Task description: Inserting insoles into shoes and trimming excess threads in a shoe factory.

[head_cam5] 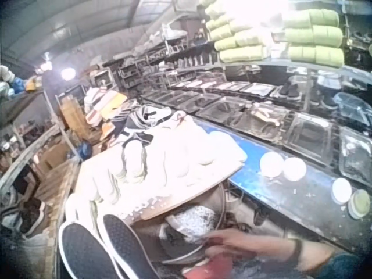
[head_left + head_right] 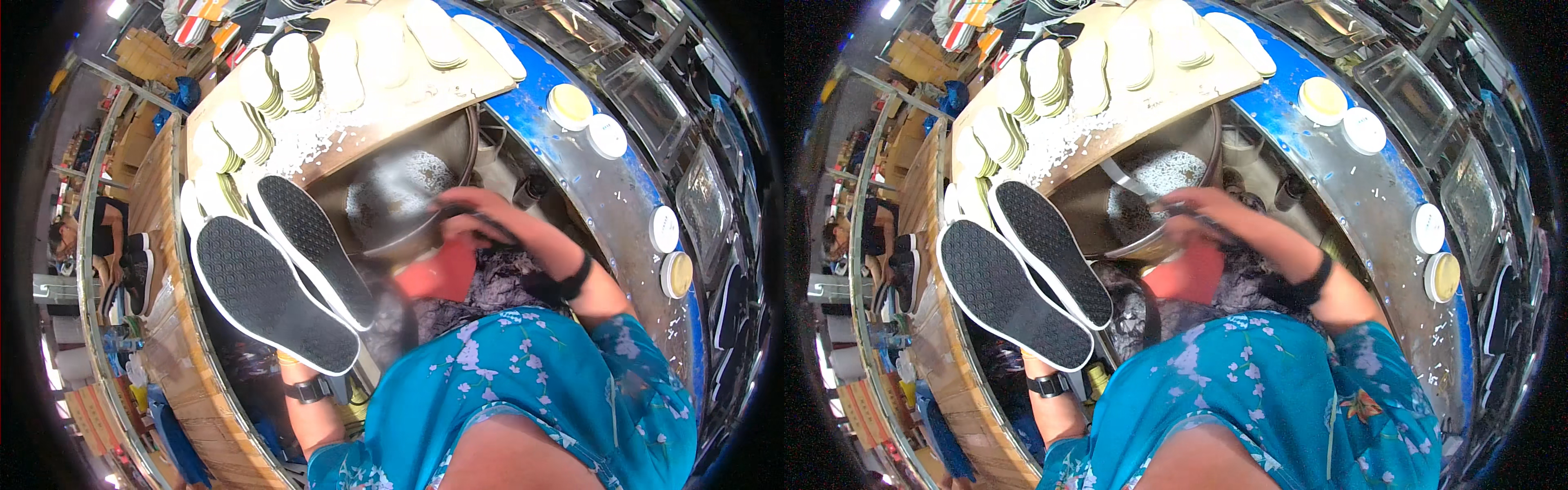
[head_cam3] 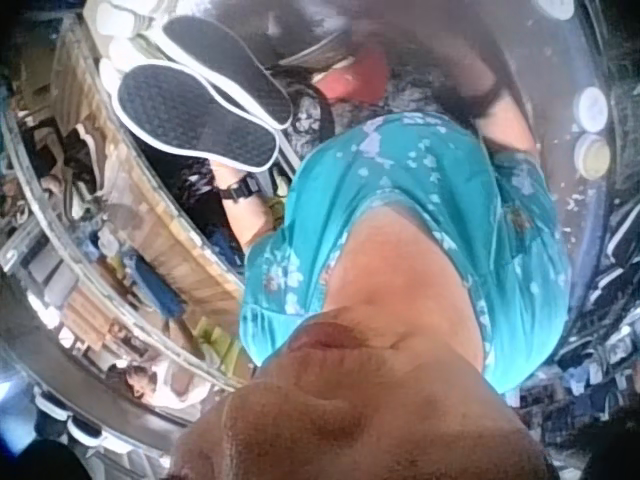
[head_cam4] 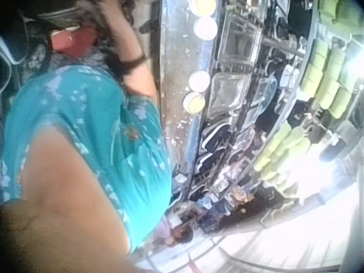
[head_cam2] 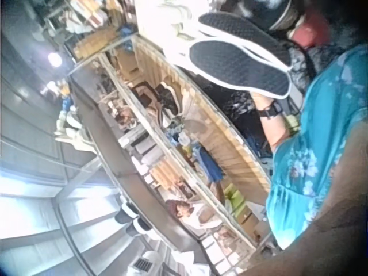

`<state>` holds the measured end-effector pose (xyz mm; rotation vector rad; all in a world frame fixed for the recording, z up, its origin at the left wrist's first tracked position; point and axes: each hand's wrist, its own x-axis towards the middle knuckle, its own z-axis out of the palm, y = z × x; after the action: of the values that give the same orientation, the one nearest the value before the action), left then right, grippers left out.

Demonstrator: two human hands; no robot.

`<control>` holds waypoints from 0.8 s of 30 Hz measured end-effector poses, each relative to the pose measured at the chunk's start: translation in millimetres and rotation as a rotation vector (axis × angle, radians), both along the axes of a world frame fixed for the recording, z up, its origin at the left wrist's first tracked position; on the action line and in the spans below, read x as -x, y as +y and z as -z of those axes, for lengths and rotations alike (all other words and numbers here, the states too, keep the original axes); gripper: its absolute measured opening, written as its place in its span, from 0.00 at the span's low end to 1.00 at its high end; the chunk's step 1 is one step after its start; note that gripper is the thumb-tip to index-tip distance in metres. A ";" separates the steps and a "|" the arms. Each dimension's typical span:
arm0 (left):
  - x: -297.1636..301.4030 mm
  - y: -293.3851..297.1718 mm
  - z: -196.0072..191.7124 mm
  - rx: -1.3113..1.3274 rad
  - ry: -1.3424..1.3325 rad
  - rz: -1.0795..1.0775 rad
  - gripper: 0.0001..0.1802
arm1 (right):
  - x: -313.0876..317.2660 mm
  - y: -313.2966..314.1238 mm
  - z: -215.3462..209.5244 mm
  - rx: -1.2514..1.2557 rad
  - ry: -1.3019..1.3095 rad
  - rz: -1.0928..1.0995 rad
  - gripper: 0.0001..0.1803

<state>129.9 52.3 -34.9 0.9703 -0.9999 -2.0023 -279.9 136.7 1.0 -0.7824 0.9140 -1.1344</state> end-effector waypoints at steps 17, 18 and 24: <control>33.9 4.3 -4.8 -0.011 -0.154 0.128 0.21 | -84.3 -69.8 -10.3 0.252 0.895 0.197 0.27; 36.5 3.1 -5.9 -0.008 -0.160 0.133 0.21 | -83.9 -65.2 -13.8 0.179 0.891 0.181 0.28; 52.1 -9.2 -3.6 0.011 -0.195 0.179 0.22 | -81.3 -45.8 -44.3 0.325 0.903 0.126 0.25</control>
<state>77.8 43.1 -31.4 1.1207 -1.2406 -2.0733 -198.6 90.9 45.3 -1.5856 1.5530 -1.0429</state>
